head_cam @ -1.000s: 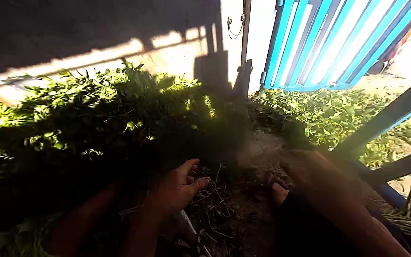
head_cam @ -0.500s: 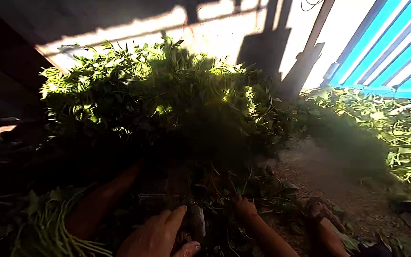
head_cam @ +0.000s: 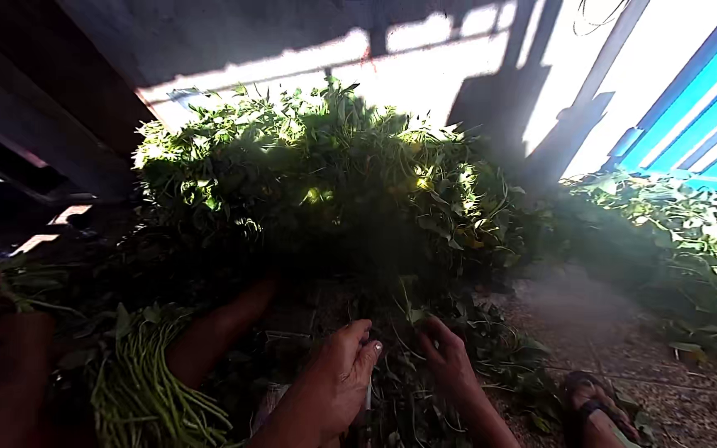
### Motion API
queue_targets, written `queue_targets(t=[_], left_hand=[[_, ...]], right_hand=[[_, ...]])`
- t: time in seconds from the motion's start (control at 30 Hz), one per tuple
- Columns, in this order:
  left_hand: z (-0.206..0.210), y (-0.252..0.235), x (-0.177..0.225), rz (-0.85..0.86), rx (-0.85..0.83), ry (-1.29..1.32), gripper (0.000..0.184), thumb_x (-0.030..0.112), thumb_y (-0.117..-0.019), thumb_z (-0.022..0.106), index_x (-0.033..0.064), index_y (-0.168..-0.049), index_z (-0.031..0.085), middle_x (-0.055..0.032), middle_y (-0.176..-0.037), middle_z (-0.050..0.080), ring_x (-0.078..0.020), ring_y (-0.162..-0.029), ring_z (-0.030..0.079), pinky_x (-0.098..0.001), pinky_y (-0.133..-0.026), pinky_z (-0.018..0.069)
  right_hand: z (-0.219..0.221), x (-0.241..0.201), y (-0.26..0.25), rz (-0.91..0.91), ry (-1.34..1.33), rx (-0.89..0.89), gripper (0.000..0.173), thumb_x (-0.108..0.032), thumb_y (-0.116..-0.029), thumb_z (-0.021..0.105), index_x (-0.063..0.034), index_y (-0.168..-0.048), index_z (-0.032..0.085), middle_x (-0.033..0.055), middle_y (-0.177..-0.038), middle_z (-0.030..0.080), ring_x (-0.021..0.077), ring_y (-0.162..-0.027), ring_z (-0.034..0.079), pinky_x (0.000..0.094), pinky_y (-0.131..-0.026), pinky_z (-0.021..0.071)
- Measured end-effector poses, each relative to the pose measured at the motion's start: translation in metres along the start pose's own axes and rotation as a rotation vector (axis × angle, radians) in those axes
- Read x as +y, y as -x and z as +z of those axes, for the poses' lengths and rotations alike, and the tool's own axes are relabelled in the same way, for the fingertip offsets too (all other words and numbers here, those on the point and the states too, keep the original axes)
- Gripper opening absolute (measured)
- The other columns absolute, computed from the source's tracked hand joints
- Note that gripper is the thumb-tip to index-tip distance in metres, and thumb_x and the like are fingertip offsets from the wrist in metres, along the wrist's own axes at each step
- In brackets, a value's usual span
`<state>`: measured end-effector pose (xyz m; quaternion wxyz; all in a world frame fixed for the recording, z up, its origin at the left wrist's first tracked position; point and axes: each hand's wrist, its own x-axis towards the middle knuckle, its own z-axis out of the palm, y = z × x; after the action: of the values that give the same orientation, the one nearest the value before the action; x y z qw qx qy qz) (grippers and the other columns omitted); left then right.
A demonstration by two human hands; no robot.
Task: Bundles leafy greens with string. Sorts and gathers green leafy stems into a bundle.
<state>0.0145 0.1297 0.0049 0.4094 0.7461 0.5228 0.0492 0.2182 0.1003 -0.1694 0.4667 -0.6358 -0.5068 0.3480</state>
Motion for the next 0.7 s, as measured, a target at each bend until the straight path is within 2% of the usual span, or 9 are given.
queue_targets(t=[0.1, 0.2, 0.27, 0.33, 0.4, 0.5, 0.53, 0.6, 0.7], left_hand=[[0.022, -0.011, -0.005, -0.01, 0.146, 0.392, 0.051, 0.037, -0.1057, 0.056, 0.0047, -0.146, 0.052, -0.0086, -0.126, 0.07, -0.015, -0.112, 0.069, -0.0335, -0.098, 0.0573], [0.042, -0.016, -0.015, 0.085, 0.34, 0.495, 0.03, 0.027, -0.1071, 0.054, 0.0053, -0.125, 0.064, -0.0046, -0.095, 0.073, -0.014, -0.087, 0.071, -0.0329, -0.079, 0.0602], [0.042, -0.018, -0.016, 0.117, 0.445, 0.483, 0.028, 0.023, -0.1103, 0.045, 0.0058, -0.109, 0.067, -0.0045, -0.084, 0.076, -0.0152, -0.078, 0.074, -0.0327, -0.073, 0.0622], [0.026, -0.019, -0.007, 0.039, 0.5, 0.579, 0.034, 0.024, -0.113, 0.039, 0.0029, -0.112, 0.065, -0.0106, -0.079, 0.076, -0.022, -0.07, 0.076, -0.035, -0.066, 0.066], [0.002, -0.023, -0.004, -0.076, 0.619, 0.715, 0.036, 0.03, -0.1127, 0.04, 0.0036, -0.114, 0.064, -0.0122, -0.07, 0.069, -0.0236, -0.058, 0.071, -0.0381, -0.056, 0.0634], [-0.032, -0.027, -0.016, -0.208, 0.792, 0.866, 0.032, 0.035, -0.1113, 0.043, 0.0102, -0.105, 0.063, -0.0013, -0.064, 0.045, -0.0144, -0.047, 0.048, -0.0353, -0.048, 0.0549], [-0.039, -0.026, -0.022, -0.246, 0.822, 0.903, 0.031, 0.035, -0.1109, 0.044, 0.0117, -0.104, 0.063, 0.0007, -0.064, 0.042, -0.0124, -0.047, 0.044, -0.0324, -0.047, 0.0515], [-0.048, -0.023, -0.032, -0.277, 0.856, 0.931, 0.029, 0.035, -0.1105, 0.045, 0.0132, -0.105, 0.063, 0.0023, -0.064, 0.041, -0.0105, -0.045, 0.041, -0.029, -0.044, 0.0485], [-0.054, -0.017, -0.037, -0.296, 0.805, 0.961, 0.026, 0.032, -0.1111, 0.044, 0.0129, -0.11, 0.061, 0.0013, -0.065, 0.043, -0.011, -0.045, 0.045, -0.0306, -0.044, 0.052]], right_hand=[[0.021, -0.055, 0.031, -0.137, -0.298, -0.021, 0.02, -0.013, -0.1027, 0.053, -0.001, -0.112, 0.066, 0.0045, -0.088, 0.069, 0.0116, -0.076, 0.067, 0.0293, -0.07, 0.0583], [0.047, -0.085, 0.048, -0.247, -0.325, -0.04, 0.023, -0.014, -0.1044, 0.052, -0.002, -0.121, 0.064, 0.0048, -0.1, 0.071, 0.0111, -0.091, 0.069, 0.0322, -0.083, 0.0602], [0.064, -0.095, 0.056, -0.268, -0.304, -0.059, 0.028, -0.017, -0.1052, 0.05, -0.0007, -0.126, 0.06, 0.0066, -0.105, 0.072, 0.013, -0.097, 0.071, 0.0361, -0.088, 0.0608], [0.078, -0.099, 0.071, -0.242, -0.219, -0.049, 0.026, -0.021, -0.1068, 0.049, -0.0018, -0.117, 0.062, 0.0061, -0.09, 0.07, 0.0143, -0.081, 0.07, 0.0373, -0.073, 0.06], [0.087, -0.09, 0.092, -0.199, -0.067, -0.09, 0.026, -0.022, -0.1071, 0.048, -0.0015, -0.111, 0.064, 0.0091, -0.081, 0.067, 0.0207, -0.068, 0.067, 0.0422, -0.061, 0.0562], [0.095, -0.02, 0.108, -0.163, 0.302, -0.126, 0.022, -0.02, -0.1032, 0.054, -0.0044, -0.105, 0.069, 0.0133, -0.089, 0.071, 0.0292, -0.075, 0.072, 0.0477, -0.064, 0.0599], [0.094, 0.013, 0.105, -0.054, 0.406, -0.157, 0.024, -0.022, -0.1023, 0.054, -0.0046, -0.108, 0.069, 0.016, -0.098, 0.072, 0.032, -0.085, 0.073, 0.0489, -0.072, 0.0607], [0.08, 0.069, 0.086, 0.386, 0.48, -0.272, 0.04, -0.029, -0.1038, 0.05, -0.0029, -0.132, 0.06, 0.022, -0.127, 0.064, 0.038, -0.111, 0.068, 0.0544, -0.092, 0.0565], [0.061, 0.129, 0.04, 0.827, 0.373, -0.166, 0.055, -0.033, -0.1072, 0.044, -0.0049, -0.154, 0.038, 0.0239, -0.132, 0.065, 0.0394, -0.119, 0.066, 0.0573, -0.1, 0.0517]])
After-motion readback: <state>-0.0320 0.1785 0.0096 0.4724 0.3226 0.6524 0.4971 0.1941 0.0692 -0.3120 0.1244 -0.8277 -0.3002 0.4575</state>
